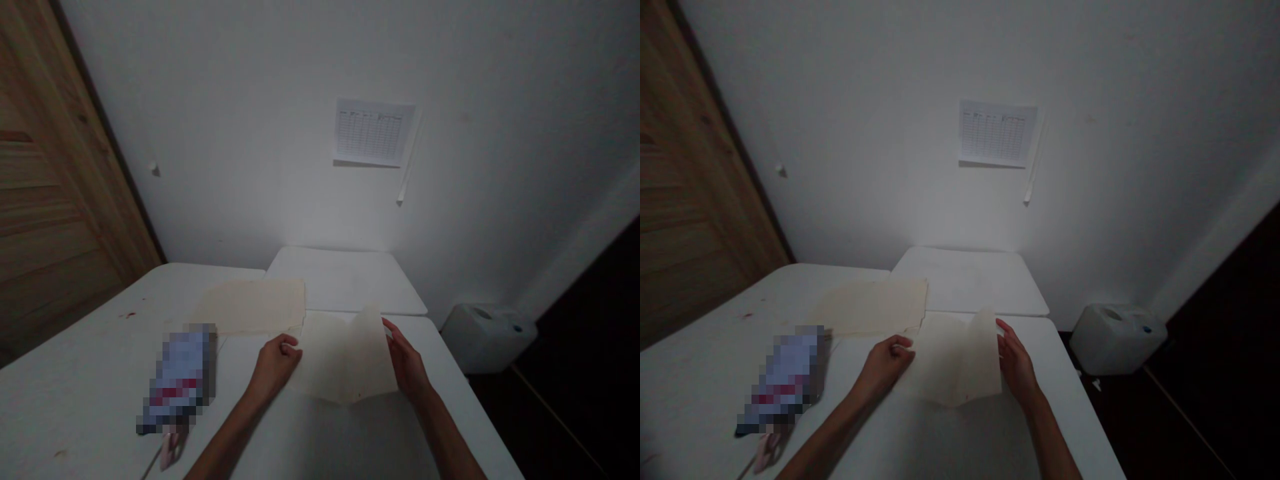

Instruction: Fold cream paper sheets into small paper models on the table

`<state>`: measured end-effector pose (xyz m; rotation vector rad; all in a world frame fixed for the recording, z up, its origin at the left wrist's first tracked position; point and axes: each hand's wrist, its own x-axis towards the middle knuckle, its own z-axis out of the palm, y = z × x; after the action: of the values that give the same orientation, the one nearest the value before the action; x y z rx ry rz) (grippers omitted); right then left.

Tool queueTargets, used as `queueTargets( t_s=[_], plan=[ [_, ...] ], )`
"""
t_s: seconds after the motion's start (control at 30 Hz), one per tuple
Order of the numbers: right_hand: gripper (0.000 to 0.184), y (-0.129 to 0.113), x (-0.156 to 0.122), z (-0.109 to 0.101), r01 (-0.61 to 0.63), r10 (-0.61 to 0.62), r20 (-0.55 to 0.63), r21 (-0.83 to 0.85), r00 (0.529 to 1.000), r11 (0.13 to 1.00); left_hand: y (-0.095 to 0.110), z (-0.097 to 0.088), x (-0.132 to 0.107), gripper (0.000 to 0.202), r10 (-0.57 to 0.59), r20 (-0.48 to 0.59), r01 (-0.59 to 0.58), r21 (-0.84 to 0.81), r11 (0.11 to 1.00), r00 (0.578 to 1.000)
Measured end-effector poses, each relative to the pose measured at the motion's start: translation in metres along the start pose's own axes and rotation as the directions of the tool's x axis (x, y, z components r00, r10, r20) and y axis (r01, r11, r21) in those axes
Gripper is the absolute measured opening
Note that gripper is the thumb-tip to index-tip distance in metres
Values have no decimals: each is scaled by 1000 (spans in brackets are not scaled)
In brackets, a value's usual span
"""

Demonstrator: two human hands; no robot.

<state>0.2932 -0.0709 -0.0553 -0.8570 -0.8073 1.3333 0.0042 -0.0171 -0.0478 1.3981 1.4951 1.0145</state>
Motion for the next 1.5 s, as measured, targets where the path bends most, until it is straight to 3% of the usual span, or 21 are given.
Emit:
queueTargets(
  t_s=[0.13,0.23,0.4,0.5,0.63,0.73,0.83,0.97,1.03,1.1,1.2,1.27,1.33,1.4,1.5],
  plan=[
    [49,5,-4,19,80,-74,85,-67,994,995,0,2,-5,30,34,76,-31,-41,999,997],
    [47,12,-3,23,200,-170,128,-284,977,938,-1,4,-7,41,9,137,6,-106,994,991],
    [38,20,-7,19,359,-252,256,-652,933,667,-1,5,-7,48,-32,200,58,-127,990,979],
    [37,20,-13,21,459,-290,357,-734,888,501,-3,6,-7,56,-35,237,69,-138,988,971],
    [39,19,-18,28,553,-222,508,-783,832,284,-5,9,-6,62,-37,245,81,-173,981,969],
    [35,20,-19,31,548,-191,517,-816,835,185,-6,12,-5,63,-43,232,93,-209,973,972],
    [33,20,-20,31,539,-188,511,-828,839,157,-7,13,-4,61,-33,244,81,-191,978,969],
    [30,22,-20,30,532,-197,499,-827,844,183,-10,17,-4,49,3,232,40,-182,982,973],
    [29,26,-17,28,521,-231,473,-819,850,240,-9,18,-6,45,13,227,34,-200,979,974],
    [30,30,-14,26,475,-300,386,-811,873,340,-6,20,-8,44,23,224,28,-224,974,974],
    [38,34,-7,24,314,-357,120,-771,926,555,1,22,-13,44,35,217,24,-266,964,976],
    [47,34,-3,23,207,-332,-53,-687,942,697,6,24,-16,44,45,211,20,-297,955,976],
    [56,33,-1,23,145,-282,-154,-579,947,803,9,25,-19,42,64,208,7,-322,947,976],
    [64,31,1,22,86,-198,-185,-484,963,871,10,26,-22,41,81,201,-8,-338,941,976],
    [71,29,1,22,-6,-57,-143,-405,988,914,10,28,-24,40,76,188,-5,-354,935,979]
  ],
)
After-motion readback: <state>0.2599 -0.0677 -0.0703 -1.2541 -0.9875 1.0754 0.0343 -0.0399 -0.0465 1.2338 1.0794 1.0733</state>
